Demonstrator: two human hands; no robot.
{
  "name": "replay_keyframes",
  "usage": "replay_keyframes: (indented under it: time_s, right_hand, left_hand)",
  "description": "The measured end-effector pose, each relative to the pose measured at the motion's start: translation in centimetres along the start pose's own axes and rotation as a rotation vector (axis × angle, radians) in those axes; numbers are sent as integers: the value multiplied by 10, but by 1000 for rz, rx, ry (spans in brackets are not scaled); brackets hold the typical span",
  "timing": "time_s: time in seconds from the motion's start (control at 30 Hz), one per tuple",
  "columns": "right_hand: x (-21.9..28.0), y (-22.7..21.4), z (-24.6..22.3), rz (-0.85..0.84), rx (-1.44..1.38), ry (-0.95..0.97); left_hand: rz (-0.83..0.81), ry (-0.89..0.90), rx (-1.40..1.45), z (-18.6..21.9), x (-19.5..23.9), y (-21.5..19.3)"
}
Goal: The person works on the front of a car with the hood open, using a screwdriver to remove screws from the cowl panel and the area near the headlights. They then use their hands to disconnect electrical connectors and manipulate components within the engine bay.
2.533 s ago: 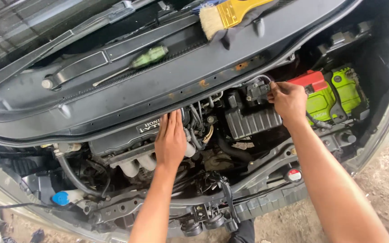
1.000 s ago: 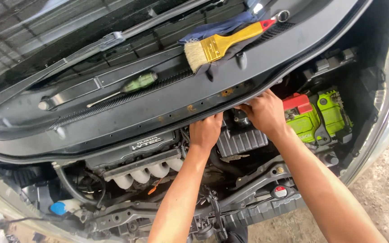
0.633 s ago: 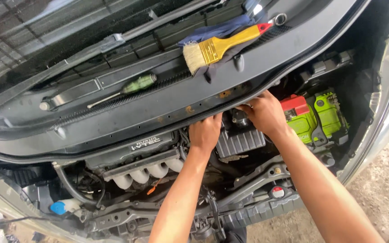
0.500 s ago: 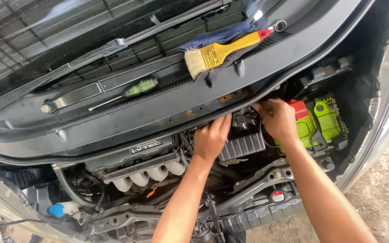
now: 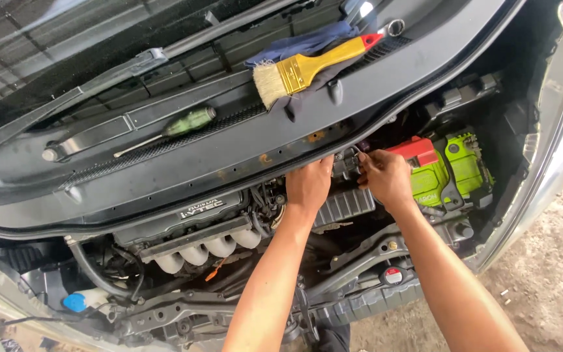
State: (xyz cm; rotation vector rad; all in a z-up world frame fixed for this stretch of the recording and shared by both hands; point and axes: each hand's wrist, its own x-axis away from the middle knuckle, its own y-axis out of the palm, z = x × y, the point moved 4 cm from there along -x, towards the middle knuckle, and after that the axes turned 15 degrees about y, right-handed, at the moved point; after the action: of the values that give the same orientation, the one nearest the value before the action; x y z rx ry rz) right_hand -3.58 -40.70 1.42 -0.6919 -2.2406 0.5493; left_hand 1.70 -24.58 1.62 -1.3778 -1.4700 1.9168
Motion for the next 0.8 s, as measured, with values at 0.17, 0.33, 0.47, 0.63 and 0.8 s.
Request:
replay_keyframes:
  time_s: [0.17,0.33,0.47,0.63,0.8]
  right_hand:
    - [15,-6,-1,-131,-388,77]
    - [24,-13,3,-162,-521,17]
    - [45,-20,-18,214,61,-441]
    - [50,-5,-24,495,384,-816]
    - [46,-2,-34,458,593,-828]
  left_hand:
    - [-69,-62,147,0,13,-1]
    - [-26,-101,161,20,41,-9]
    - [103,-165,96,31,41,-56]
    - [113,-221,147,36,46,-63]
    - [153,-256,133,41,43,-64]
